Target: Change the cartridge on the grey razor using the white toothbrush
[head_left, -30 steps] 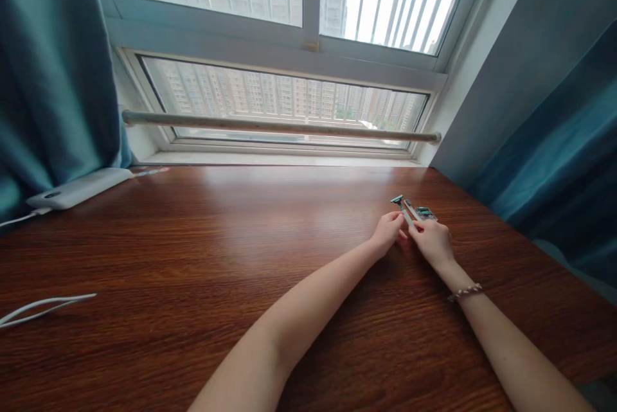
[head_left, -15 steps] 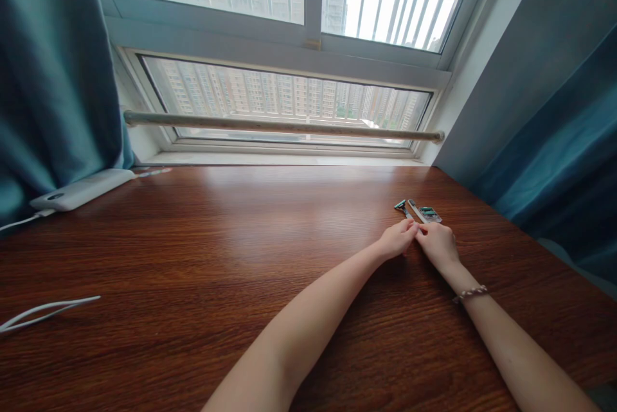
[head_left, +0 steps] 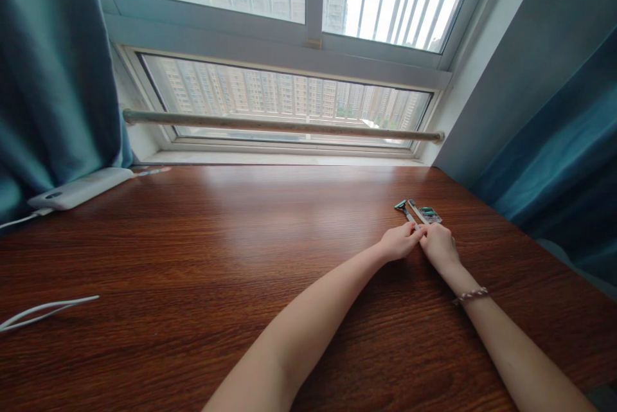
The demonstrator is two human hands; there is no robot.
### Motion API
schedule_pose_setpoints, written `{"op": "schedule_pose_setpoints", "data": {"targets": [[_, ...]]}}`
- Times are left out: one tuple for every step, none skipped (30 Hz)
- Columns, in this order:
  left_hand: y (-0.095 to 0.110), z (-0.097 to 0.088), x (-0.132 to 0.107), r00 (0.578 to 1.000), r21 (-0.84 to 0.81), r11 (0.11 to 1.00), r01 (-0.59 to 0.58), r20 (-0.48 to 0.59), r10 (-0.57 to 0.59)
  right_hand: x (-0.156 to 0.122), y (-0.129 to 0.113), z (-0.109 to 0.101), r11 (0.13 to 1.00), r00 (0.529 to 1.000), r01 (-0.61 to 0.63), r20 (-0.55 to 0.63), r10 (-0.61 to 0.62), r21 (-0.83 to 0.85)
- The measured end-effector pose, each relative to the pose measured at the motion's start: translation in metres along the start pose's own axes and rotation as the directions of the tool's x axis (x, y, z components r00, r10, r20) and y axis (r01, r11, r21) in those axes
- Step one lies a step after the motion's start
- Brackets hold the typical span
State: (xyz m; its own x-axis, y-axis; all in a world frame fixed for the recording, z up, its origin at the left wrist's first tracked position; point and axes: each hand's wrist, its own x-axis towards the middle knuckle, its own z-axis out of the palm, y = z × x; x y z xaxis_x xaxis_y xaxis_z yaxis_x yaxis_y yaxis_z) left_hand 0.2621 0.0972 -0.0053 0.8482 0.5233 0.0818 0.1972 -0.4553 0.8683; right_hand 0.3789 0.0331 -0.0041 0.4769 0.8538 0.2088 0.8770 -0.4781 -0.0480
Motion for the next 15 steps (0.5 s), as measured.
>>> {"op": "schedule_pose_setpoints", "data": {"targets": [[0.001,0.0,-0.001,1.0,0.018,1.0,0.001,0.001,-0.001,0.0,0.0,0.0,1.0,1.0,-0.002,0.007,0.002,0.001],[0.002,0.0,-0.001,1.0,0.034,0.999,0.002,0.002,-0.002,-0.001,0.0,-0.001,1.0,1.0,-0.004,0.014,0.003,0.002],[0.003,0.0,-0.002,1.0,0.049,0.999,0.002,0.004,-0.002,-0.001,0.0,-0.001,1.0,1.0,-0.006,0.02,0.006,0.003],[0.003,0.0,-0.003,1.0,0.062,0.998,0.002,0.005,-0.002,-0.002,0.0,-0.001,1.0,1.0,-0.007,0.024,0.007,0.002],[0.004,0.0,-0.004,1.0,0.074,0.997,0.001,0.006,-0.001,-0.002,-0.001,-0.002,1.0,1.0,-0.009,0.027,0.009,0.001],[0.005,0.0,-0.005,1.0,0.085,0.996,-0.001,0.007,0.0,-0.002,-0.001,-0.002,1.0,1.0,-0.011,0.028,0.011,-0.002],[0.006,-0.001,-0.006,1.0,0.095,0.995,-0.002,0.009,0.002,-0.002,-0.001,-0.003,1.0,0.999,-0.014,0.029,0.014,-0.005],[0.006,-0.001,-0.007,1.0,0.104,0.995,-0.004,0.009,0.003,-0.002,-0.002,-0.003,1.0,0.999,-0.018,0.029,0.018,-0.01],[0.008,-0.001,-0.008,1.0,0.113,0.994,-0.005,0.007,0.004,-0.003,-0.002,-0.004,1.0,0.999,-0.023,0.029,0.023,-0.015],[0.009,-0.002,-0.01,1.0,0.122,0.992,-0.004,0.004,0.004,-0.003,-0.002,-0.005,0.999,0.999,-0.027,0.027,0.028,-0.018],[0.012,-0.002,-0.011,1.0,0.131,0.991,-0.002,-0.001,0.002,-0.004,-0.003,-0.006,0.999,0.999,-0.032,0.026,0.033,-0.018],[0.015,-0.002,-0.014,1.0,0.14,0.99,0.006,-0.008,-0.005,-0.005,-0.003,-0.008,0.999,0.999,-0.031,0.024,0.031,-0.017],[0.019,-0.003,-0.018,1.0,0.151,0.988,0.012,-0.02,-0.009,-0.006,-0.004,-0.009,1.0,1.0,-0.023,0.018,0.024,-0.018],[0.024,-0.003,-0.025,0.999,0.166,0.986,0.016,-0.032,-0.011,-0.008,-0.005,-0.01,1.0,1.0,-0.014,0.008,0.014,-0.02],[0.031,-0.003,-0.035,0.999,0.184,0.983,0.017,-0.045,-0.009,-0.009,-0.006,-0.01,0.999,1.0,0.009,-0.012,-0.009,-0.031]]}}
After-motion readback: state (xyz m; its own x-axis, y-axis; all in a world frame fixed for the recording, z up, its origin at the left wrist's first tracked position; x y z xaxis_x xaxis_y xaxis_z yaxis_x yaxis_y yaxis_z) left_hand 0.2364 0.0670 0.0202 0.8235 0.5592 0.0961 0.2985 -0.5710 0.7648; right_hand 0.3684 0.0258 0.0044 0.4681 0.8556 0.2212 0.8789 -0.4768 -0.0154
